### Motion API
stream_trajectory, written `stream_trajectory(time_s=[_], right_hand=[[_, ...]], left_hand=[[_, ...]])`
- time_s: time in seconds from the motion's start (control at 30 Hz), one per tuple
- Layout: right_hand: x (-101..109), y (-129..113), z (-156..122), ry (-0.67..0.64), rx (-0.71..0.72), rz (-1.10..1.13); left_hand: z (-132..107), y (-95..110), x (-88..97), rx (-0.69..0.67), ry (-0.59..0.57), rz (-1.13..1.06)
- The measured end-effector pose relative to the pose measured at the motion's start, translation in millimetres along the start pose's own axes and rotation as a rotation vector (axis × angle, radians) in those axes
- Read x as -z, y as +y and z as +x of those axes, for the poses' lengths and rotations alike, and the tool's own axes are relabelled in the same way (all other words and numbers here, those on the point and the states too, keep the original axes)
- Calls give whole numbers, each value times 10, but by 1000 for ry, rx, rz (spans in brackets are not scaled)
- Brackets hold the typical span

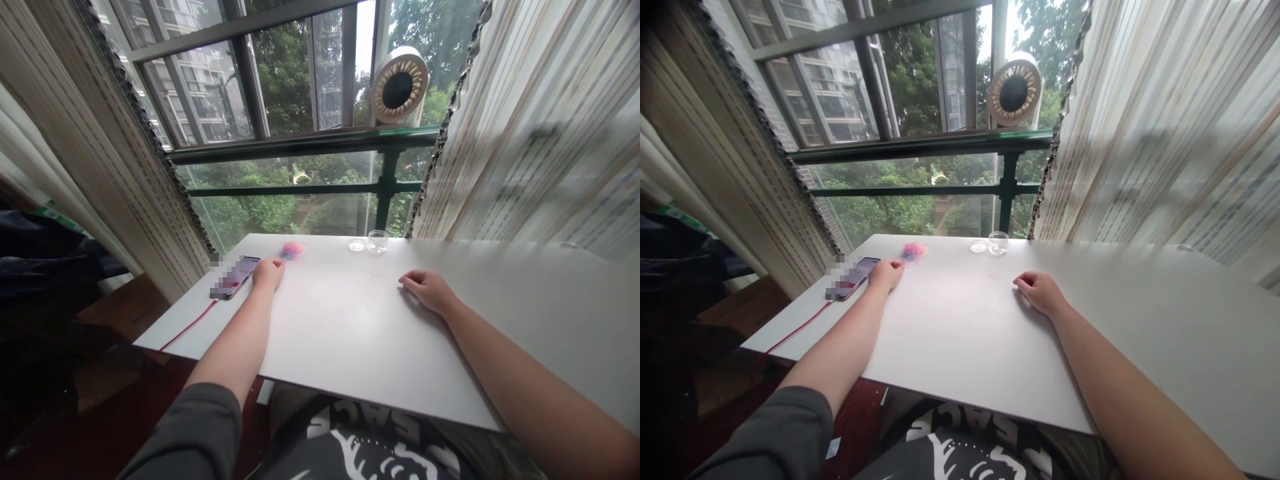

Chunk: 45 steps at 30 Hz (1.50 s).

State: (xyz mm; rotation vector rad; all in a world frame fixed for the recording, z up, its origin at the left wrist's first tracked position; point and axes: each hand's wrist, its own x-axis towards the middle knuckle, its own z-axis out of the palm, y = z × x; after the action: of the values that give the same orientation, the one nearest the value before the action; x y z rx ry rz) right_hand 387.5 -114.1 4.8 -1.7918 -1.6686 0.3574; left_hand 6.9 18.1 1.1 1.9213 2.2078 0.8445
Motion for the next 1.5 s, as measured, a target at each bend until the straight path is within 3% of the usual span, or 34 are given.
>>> stream_trajectory(time_s=[0.4, 0.77, 1.07, 1.33, 1.5], right_hand=[[0, -5, 2, -10, 1, 3], [3, -17, -7, -6, 7, 2], [16, -44, -8, -7, 31, -15], [9, -24, 19, -10, 34, -20], [7, -17, 26, -7, 21, 1]], left_hand=[[-60, 19, 30, -37, 2, 68], [-166, 123, 69, -104, -2, -145], [-448, 561, -19, -371, -88, -269], [-732, 953, -123, -671, -199, -165], [-822, 1336, -264, -805, -250, -102]])
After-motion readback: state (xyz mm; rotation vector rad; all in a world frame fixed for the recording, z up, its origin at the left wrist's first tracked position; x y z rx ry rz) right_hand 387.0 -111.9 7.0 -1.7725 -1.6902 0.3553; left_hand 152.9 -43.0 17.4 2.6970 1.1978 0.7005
